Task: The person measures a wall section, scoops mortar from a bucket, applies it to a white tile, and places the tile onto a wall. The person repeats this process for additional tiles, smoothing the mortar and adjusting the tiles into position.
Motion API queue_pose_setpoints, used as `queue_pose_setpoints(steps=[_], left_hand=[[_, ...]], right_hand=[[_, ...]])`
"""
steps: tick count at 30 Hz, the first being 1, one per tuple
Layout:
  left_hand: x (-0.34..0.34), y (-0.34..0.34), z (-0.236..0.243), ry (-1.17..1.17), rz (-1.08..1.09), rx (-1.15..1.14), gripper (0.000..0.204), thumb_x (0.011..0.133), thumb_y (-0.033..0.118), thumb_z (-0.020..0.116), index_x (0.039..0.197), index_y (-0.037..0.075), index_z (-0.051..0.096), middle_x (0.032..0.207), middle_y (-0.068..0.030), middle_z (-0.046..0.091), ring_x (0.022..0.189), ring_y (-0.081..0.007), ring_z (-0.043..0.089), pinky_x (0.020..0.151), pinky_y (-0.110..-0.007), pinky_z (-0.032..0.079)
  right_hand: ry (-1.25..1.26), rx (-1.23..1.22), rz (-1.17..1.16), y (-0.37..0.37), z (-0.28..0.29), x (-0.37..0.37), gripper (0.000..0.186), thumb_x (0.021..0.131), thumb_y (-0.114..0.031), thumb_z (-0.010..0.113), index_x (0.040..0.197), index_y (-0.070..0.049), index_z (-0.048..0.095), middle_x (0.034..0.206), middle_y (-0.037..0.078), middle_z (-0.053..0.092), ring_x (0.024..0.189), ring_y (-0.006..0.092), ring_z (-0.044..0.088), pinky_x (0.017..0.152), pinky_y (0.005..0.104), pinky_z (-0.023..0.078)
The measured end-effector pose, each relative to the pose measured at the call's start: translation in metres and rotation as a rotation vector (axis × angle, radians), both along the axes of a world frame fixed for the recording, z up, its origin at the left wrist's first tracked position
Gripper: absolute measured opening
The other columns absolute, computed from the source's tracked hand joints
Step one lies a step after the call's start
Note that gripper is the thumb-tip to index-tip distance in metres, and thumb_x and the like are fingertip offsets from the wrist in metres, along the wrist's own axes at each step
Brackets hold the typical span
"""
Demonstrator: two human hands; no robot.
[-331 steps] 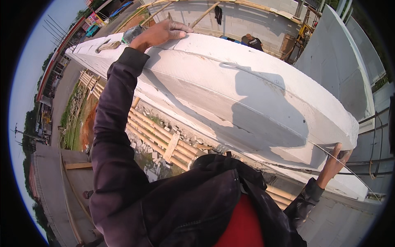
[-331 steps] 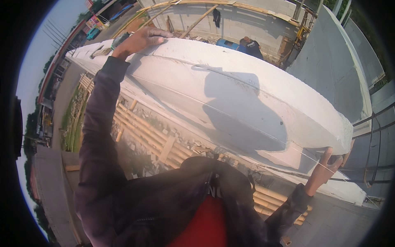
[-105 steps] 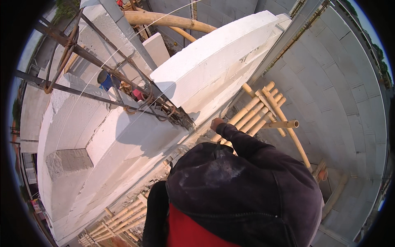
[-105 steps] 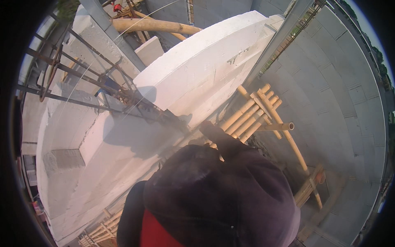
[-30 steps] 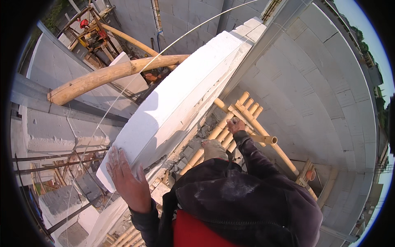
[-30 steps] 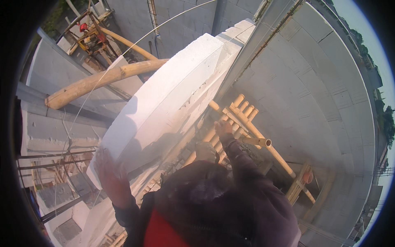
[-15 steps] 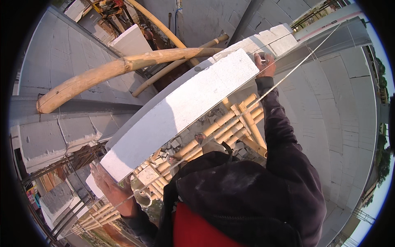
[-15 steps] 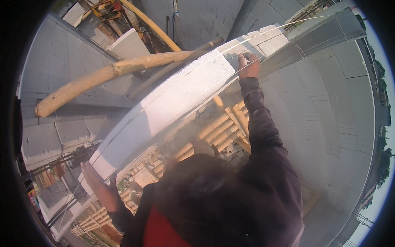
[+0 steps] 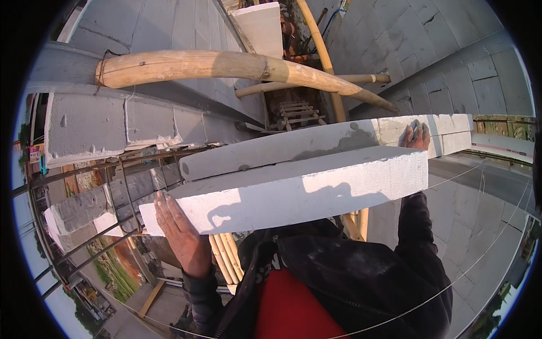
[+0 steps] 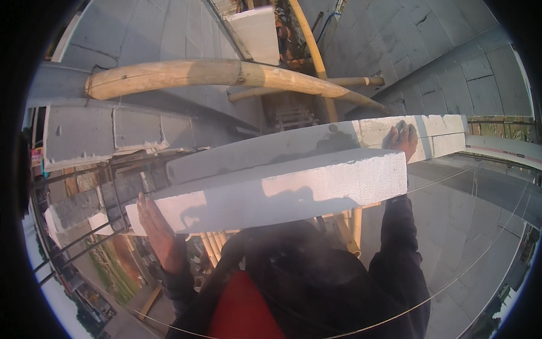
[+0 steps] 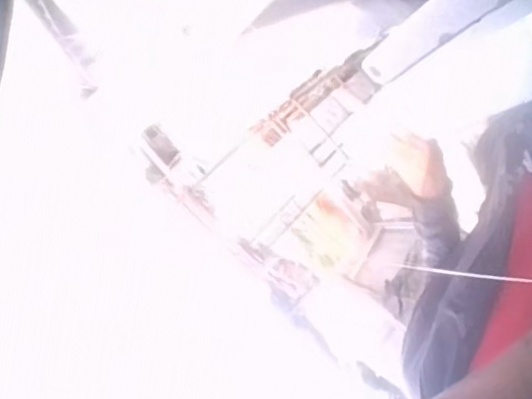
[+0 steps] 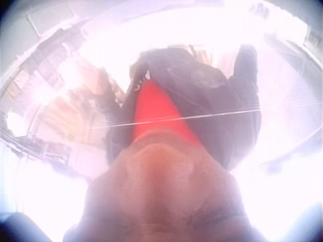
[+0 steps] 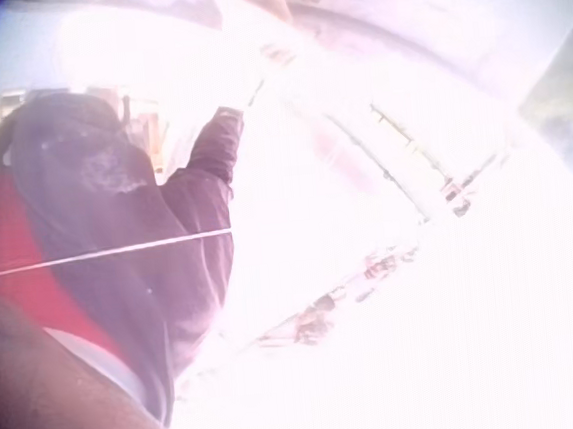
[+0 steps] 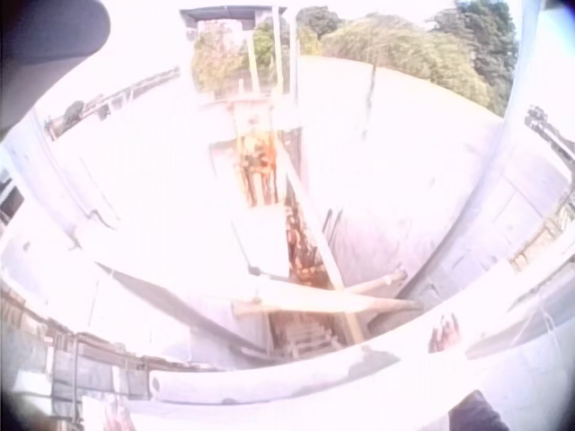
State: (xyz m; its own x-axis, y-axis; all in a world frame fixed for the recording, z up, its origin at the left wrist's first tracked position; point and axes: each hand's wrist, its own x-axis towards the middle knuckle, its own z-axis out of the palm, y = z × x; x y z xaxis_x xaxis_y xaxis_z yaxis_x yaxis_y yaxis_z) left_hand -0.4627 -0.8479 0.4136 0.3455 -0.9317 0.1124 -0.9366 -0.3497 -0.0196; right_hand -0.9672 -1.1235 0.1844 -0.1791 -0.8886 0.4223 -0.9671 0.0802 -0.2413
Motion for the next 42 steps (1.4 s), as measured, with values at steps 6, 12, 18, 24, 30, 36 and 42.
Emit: queue_pose_setpoints(steps=[6, 12, 18, 24, 30, 36, 42], left_hand=[[0.001, -0.003, -0.006, -0.04, 0.014, 0.027, 0.079, 0.082, 0.011, 0.069, 0.146, -0.007, 0.027, 0.154, -0.0289, 0.027, 0.143, -0.0456, 0.027, 0.117, -0.053, 0.025], [-0.004, -0.007, -0.001, 0.005, 0.051, 0.011, 0.082, 0.081, 0.009, 0.071, 0.146, -0.008, 0.026, 0.155, -0.0285, 0.026, 0.144, -0.0457, 0.027, 0.117, -0.054, 0.025], [0.001, -0.003, -0.01, -0.027, 0.06, 0.015, 0.078, 0.084, 0.006, 0.067, 0.148, -0.006, 0.025, 0.155, -0.0276, 0.029, 0.143, -0.0441, 0.03, 0.118, -0.053, 0.025], [-0.001, -0.006, -0.008, -0.031, 0.052, 0.013, 0.081, 0.084, 0.012, 0.071, 0.149, -0.006, 0.025, 0.155, -0.0267, 0.03, 0.143, -0.0437, 0.03, 0.117, -0.052, 0.027], [0.001, -0.006, -0.009, -0.057, 0.016, -0.007, 0.085, 0.083, 0.015, 0.073, 0.149, -0.005, 0.024, 0.155, -0.0268, 0.03, 0.142, -0.0444, 0.031, 0.117, -0.052, 0.027], [0.0, -0.007, -0.005, 0.006, 0.037, -0.016, 0.085, 0.082, 0.01, 0.073, 0.149, -0.006, 0.024, 0.154, -0.0289, 0.029, 0.142, -0.0469, 0.031, 0.116, -0.054, 0.029], [0.003, -0.003, -0.002, -0.012, 0.038, 0.026, 0.07, 0.081, -0.004, 0.061, 0.144, -0.011, 0.03, 0.152, -0.0304, 0.03, 0.142, -0.0463, 0.031, 0.115, -0.055, 0.029]], right_hand=[[0.058, 0.069, -0.044, 0.0, 0.001, -0.005, 0.046, 0.094, -0.035, 0.057, 0.133, -0.009, 0.06, 0.141, 0.02, 0.049, 0.131, 0.0391, 0.045, 0.109, 0.0487, 0.037], [0.058, 0.062, 0.026, 0.0, 0.016, 0.006, 0.041, 0.096, -0.029, 0.057, 0.127, -0.002, 0.058, 0.138, 0.02, 0.049, 0.127, 0.042, 0.045, 0.104, 0.0517, 0.039], [0.071, 0.06, -0.009, 0.002, 0.016, 0.012, 0.042, 0.096, -0.03, 0.056, 0.128, -0.002, 0.057, 0.138, 0.02, 0.049, 0.126, 0.0415, 0.046, 0.103, 0.0519, 0.039], [0.085, 0.039, 0.002, 0.002, 0.013, 0.009, 0.042, 0.096, -0.031, 0.056, 0.128, -0.003, 0.058, 0.137, 0.019, 0.049, 0.125, 0.041, 0.046, 0.103, 0.0519, 0.039], [0.129, 0.067, -0.015, -0.001, 0.011, 0.007, 0.043, 0.095, -0.031, 0.057, 0.128, -0.003, 0.057, 0.136, 0.019, 0.05, 0.125, 0.0407, 0.046, 0.102, 0.0519, 0.04], [0.089, 0.093, -0.018, -0.004, 0.016, 0.006, 0.046, 0.096, -0.034, 0.056, 0.13, -0.003, 0.056, 0.137, 0.02, 0.049, 0.125, 0.0402, 0.046, 0.103, 0.0507, 0.04], [0.107, 0.106, -0.015, 0.001, 0.011, -0.001, 0.051, 0.098, -0.038, 0.051, 0.134, -0.003, 0.053, 0.14, 0.018, 0.047, 0.129, 0.039, 0.044, 0.107, 0.0491, 0.037]])
